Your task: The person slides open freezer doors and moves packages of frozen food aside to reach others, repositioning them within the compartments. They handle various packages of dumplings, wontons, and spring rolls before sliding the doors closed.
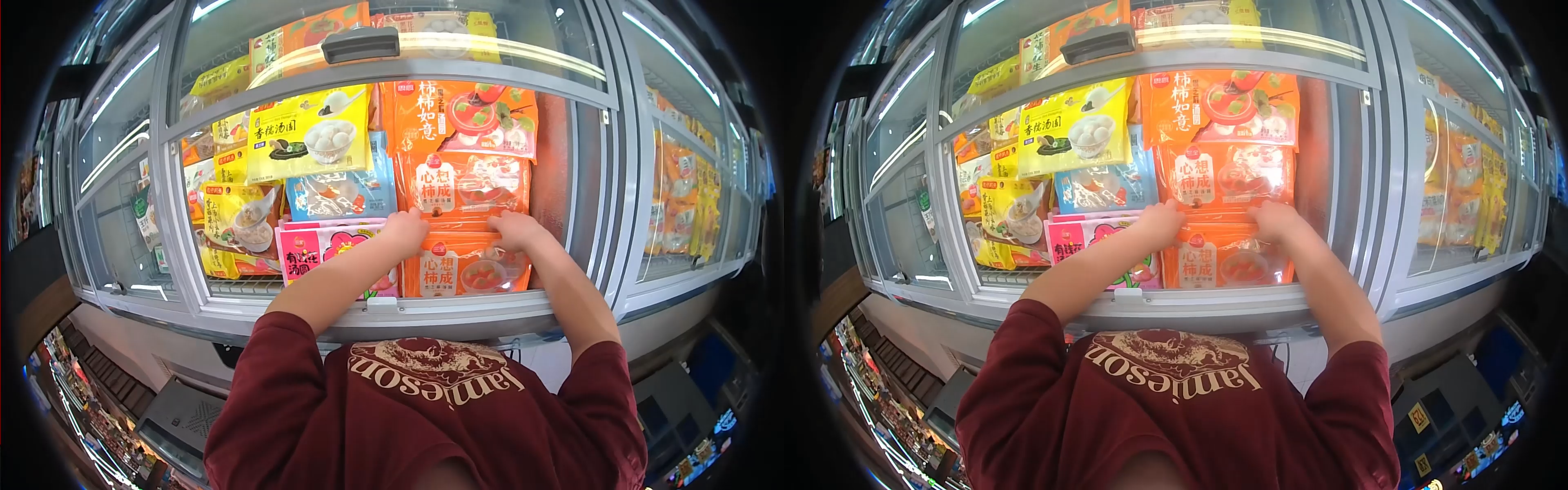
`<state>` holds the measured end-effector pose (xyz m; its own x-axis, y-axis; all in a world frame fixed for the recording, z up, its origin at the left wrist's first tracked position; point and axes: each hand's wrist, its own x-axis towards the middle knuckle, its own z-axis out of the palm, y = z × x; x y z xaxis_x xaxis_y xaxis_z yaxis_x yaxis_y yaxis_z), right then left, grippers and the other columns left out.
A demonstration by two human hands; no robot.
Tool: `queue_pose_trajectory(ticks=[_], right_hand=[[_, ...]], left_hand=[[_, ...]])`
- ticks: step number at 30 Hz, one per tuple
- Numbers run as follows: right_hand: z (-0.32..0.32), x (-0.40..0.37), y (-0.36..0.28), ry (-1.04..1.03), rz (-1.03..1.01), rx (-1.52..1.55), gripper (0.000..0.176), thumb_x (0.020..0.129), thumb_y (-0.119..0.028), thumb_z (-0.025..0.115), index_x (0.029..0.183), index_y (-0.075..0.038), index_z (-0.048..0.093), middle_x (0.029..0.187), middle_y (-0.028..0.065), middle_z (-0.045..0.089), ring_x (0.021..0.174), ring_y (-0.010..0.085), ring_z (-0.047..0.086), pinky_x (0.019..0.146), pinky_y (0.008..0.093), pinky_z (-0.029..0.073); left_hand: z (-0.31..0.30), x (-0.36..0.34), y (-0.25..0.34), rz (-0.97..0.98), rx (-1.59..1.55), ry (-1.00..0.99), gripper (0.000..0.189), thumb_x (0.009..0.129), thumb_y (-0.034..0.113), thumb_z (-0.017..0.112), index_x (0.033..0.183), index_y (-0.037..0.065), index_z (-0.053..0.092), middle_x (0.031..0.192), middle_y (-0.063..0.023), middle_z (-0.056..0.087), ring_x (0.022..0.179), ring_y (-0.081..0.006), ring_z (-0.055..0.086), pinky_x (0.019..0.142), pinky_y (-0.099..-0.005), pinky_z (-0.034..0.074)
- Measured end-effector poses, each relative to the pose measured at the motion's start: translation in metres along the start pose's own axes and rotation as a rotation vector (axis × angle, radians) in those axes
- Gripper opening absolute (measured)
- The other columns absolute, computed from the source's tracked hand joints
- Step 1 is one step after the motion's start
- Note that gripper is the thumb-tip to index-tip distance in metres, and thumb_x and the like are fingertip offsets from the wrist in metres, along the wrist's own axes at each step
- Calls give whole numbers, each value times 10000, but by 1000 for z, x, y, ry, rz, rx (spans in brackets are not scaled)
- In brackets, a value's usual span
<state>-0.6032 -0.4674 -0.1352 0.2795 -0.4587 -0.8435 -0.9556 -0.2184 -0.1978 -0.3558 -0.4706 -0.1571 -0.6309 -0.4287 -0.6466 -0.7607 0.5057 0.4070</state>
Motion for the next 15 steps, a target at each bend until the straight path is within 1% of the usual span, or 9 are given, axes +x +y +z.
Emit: queue_pose_trajectory(ticks=[2, 5, 8, 11, 14, 15], right_hand=[[-2, 4, 1, 34, -135, -1, 240, 756, -237, 583, 954, -103, 569, 1051, 133, 515, 982, 308, 515, 813, 381, 430], [9, 12, 4, 178, -135, 97, 235, 770, -219, 563, 973, -100, 558, 1014, 131, 519, 962, 311, 518, 810, 383, 429], [3, 12, 3, 155, -62, 175, 282, 776, -271, 555, 1009, -113, 554, 1045, 134, 515, 977, 312, 515, 817, 377, 430], [1, 11, -5, 101, 42, 80, 359, 771, -343, 553, 1055, -122, 548, 1077, 137, 508, 1001, 299, 512, 832, 373, 428], [2, 9, -4, 89, 47, 53, 426, 759, -399, 559, 1089, -130, 543, 1059, 146, 536, 1007, 281, 520, 845, 374, 424], [-2, 7, -4, 40, 40, 40, 415, 763, -395, 557, 1081, -128, 549, 1039, 141, 550, 996, 277, 529, 841, 374, 426]], left_hand=[[1, 2, 0, -66, -63, -35, 448, 634, 342, 726, 997, 113, 598, 984, -135, 524, 932, -315, 546, 745, -391, 465], [-1, 1, -5, -91, -125, -84, 444, 635, 334, 726, 1002, 126, 590, 966, -135, 556, 926, -307, 556, 755, -387, 463], [2, 3, -15, -51, -200, -115, 410, 649, 305, 712, 951, 68, 569, 931, -163, 579, 887, -327, 559, 748, -402, 450], [1, 2, -15, -99, -238, -70, 439, 653, 300, 709, 983, 67, 537, 912, -151, 602, 883, -324, 563, 753, -402, 446], [5, 3, -16, -72, -280, 25, 459, 647, 305, 711, 998, 78, 524, 925, -123, 607, 894, -290, 572, 749, -371, 452], [9, 5, -18, -61, -317, 47, 462, 644, 301, 713, 999, 77, 521, 926, -127, 606, 897, -294, 570, 750, -373, 451]])
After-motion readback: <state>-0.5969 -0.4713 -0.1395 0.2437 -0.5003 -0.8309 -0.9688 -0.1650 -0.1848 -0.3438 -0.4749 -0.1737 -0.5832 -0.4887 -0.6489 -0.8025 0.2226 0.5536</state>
